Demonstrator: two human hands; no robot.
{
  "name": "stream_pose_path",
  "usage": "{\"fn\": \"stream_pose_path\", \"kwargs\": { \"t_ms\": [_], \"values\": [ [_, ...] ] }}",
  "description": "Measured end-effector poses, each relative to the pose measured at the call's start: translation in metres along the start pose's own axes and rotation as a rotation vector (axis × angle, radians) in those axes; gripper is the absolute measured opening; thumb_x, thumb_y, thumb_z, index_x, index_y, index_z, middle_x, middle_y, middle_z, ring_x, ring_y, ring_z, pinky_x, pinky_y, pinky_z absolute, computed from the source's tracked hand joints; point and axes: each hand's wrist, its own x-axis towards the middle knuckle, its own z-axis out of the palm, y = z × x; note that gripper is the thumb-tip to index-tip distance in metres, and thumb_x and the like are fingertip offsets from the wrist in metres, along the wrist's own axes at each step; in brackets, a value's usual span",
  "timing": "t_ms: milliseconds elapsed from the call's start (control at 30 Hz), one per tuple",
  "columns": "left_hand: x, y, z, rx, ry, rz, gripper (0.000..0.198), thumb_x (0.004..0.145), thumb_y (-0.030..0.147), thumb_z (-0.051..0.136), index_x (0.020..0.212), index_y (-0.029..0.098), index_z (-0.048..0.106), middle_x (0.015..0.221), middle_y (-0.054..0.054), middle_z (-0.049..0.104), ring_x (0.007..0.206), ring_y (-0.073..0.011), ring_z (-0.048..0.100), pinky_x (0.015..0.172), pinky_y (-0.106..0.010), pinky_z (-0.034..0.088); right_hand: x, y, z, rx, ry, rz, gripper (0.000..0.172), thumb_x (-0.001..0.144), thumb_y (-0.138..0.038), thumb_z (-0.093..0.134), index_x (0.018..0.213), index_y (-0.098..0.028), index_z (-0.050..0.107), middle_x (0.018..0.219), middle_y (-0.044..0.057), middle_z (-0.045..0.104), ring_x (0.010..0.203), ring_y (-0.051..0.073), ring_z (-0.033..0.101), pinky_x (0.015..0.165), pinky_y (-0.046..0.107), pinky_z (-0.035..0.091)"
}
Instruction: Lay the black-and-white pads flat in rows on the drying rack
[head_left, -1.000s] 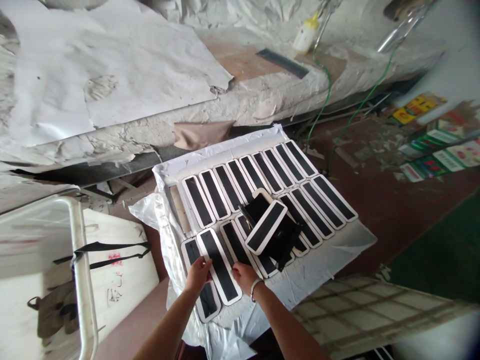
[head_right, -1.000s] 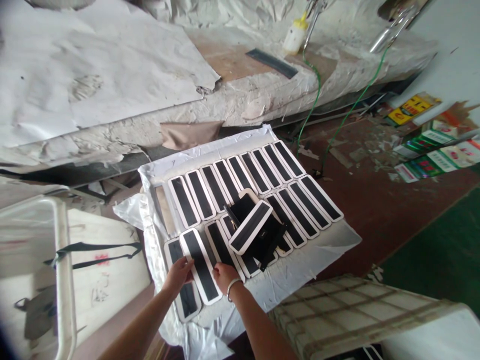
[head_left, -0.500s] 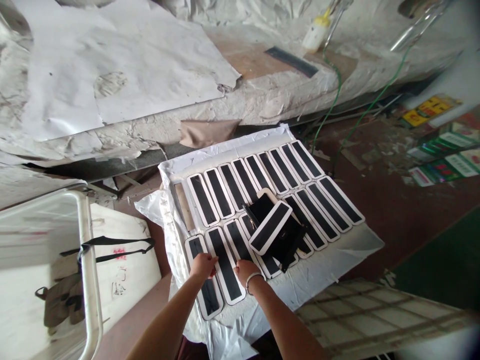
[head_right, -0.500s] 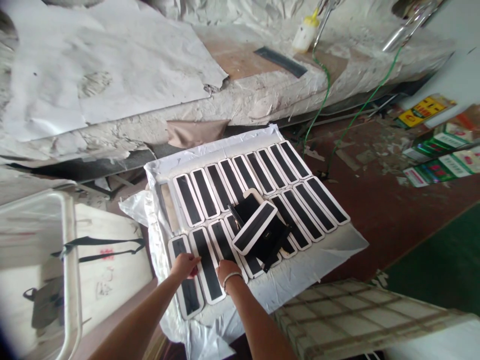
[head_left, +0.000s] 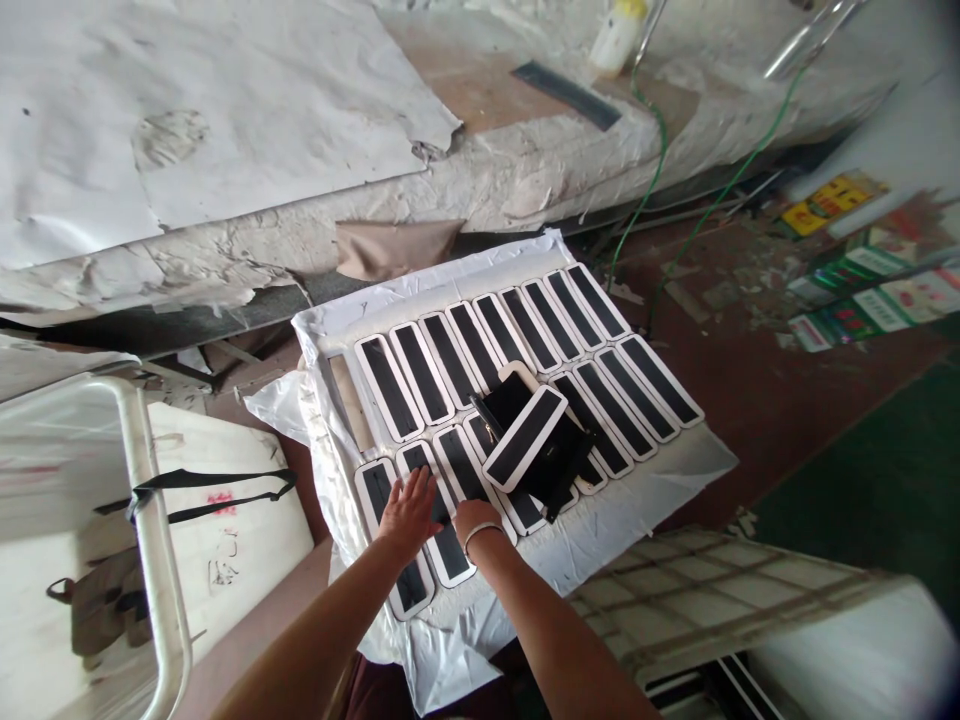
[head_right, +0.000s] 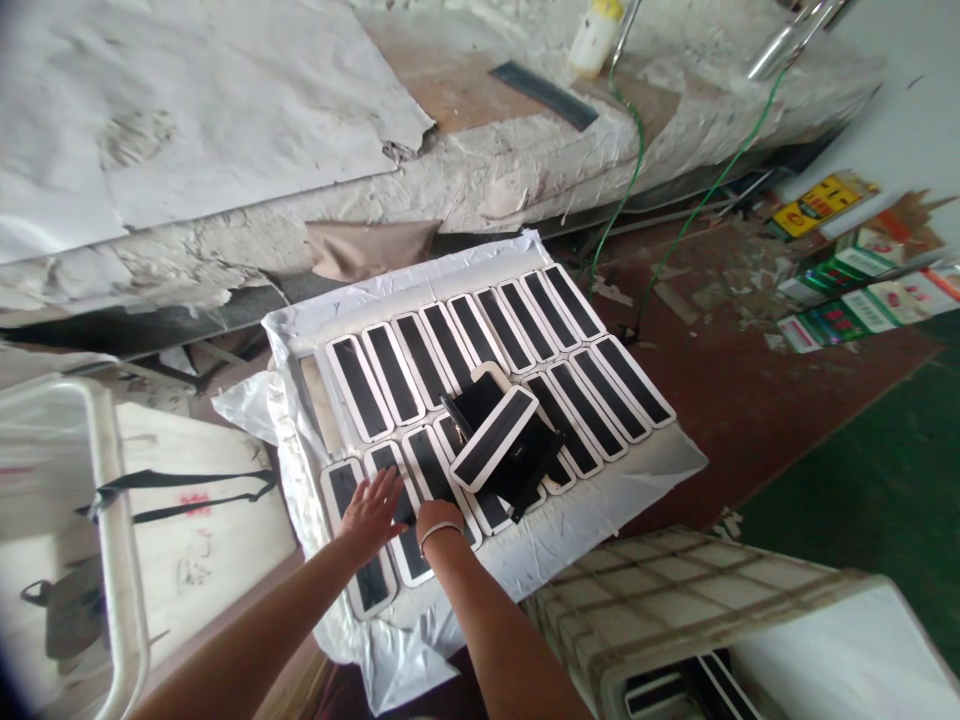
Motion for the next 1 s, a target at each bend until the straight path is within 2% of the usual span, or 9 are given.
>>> {"fn": "stream_pose_path", "kwargs": {
  "t_ms": [100,233,367,467,567,733,800,900,1000],
  "values": [
    [-0.002,0.006,0.015,0.219,-0.036,0.053,0.093,0.065,0.033,0.075,0.143,0.011,0.028,0.149,-0.016,0.011,0.138,-0.0329,0.015,0.111,-0.053,0.015,-0.009,0.001,0.004,-0.045,0.021,0.014,0.029,0.088,-0.038,0.055,0.104,-0.014,0.059,0.103,0.005,0.063,0.090,0.017,0.062,0.080,0.037,0.052],
    [-0.001,0.007,0.018,0.285,-0.031,0.053,0.092,0.065,0.037,0.077,0.142,0.024,0.028,0.147,-0.018,0.008,0.138,-0.0339,0.016,0.109,-0.058,0.012,-0.045,0.008,0.022,-0.083,0.055,0.013,0.019,0.089,-0.027,0.053,0.096,-0.013,0.064,0.095,0.010,0.067,0.090,0.020,0.064,0.080,0.036,0.051],
    [-0.003,0.007,0.008,0.275,-0.110,0.129,0.085,0.069,0.033,0.075,0.140,0.030,0.029,0.148,-0.011,0.008,0.138,-0.0356,0.012,0.108,-0.062,0.007,-0.086,0.034,0.067,-0.113,0.242,-0.103,0.038,0.086,-0.004,0.039,0.118,-0.014,0.057,0.119,0.013,0.061,0.109,0.023,0.057,0.093,0.035,0.046],
    [-0.011,0.010,0.011,0.255,-0.162,0.234,0.075,0.077,0.022,0.066,0.141,0.028,0.027,0.148,-0.006,0.009,0.138,-0.0323,0.014,0.109,-0.062,0.005,-0.101,0.051,0.104,-0.180,0.377,-0.252,0.045,0.085,-0.007,0.043,0.130,-0.013,0.051,0.135,0.014,0.051,0.119,0.029,0.051,0.105,0.046,0.038],
    [-0.025,0.019,0.030,0.202,-0.175,0.240,0.079,0.074,0.025,0.067,0.142,0.021,0.026,0.147,-0.009,0.007,0.138,-0.0318,0.013,0.110,-0.059,0.006,-0.103,0.051,0.119,-0.236,0.348,-0.275,0.047,0.087,-0.014,0.045,0.134,-0.006,0.045,0.142,0.019,0.040,0.125,0.033,0.045,0.108,0.049,0.034],
    [-0.039,0.033,0.066,0.087,-0.014,0.103,0.079,0.070,0.034,0.065,0.140,0.017,0.033,0.146,-0.013,0.014,0.136,-0.0351,0.020,0.109,-0.061,0.007,-0.096,0.045,0.068,-0.158,0.151,-0.251,0.033,0.081,-0.011,0.048,0.110,-0.010,0.064,0.115,0.018,0.063,0.104,0.034,0.060,0.090,0.050,0.048],
    [-0.039,0.034,0.074,0.074,0.035,0.097,0.078,0.069,0.036,0.065,0.139,0.018,0.036,0.146,-0.013,0.017,0.135,-0.0363,0.024,0.108,-0.062,0.007,-0.090,0.056,0.027,-0.027,0.272,-0.196,0.030,0.079,-0.010,0.048,0.104,-0.013,0.063,0.101,0.014,0.066,0.096,0.029,0.063,0.084,0.044,0.051],
    [-0.037,0.031,0.082,0.139,0.052,0.109,0.081,0.067,0.036,0.067,0.139,0.019,0.035,0.146,-0.013,0.018,0.134,-0.0367,0.026,0.106,-0.064,0.010,-0.072,0.080,-0.035,0.372,0.604,0.030,0.038,0.084,-0.018,0.048,0.120,-0.008,0.047,0.116,0.019,0.058,0.095,0.020,0.063,0.085,0.031,0.050],
    [-0.037,0.025,0.093,0.236,0.111,0.162,0.085,0.065,0.036,0.067,0.141,0.020,0.031,0.147,-0.012,0.016,0.134,-0.0358,0.026,0.104,-0.066,0.012,-0.044,0.095,-0.075,0.622,0.683,0.227,0.053,0.080,-0.031,0.058,0.123,-0.007,0.039,0.111,0.017,0.062,0.082,0.018,0.066,0.078,0.028,0.051]
  ]
}}
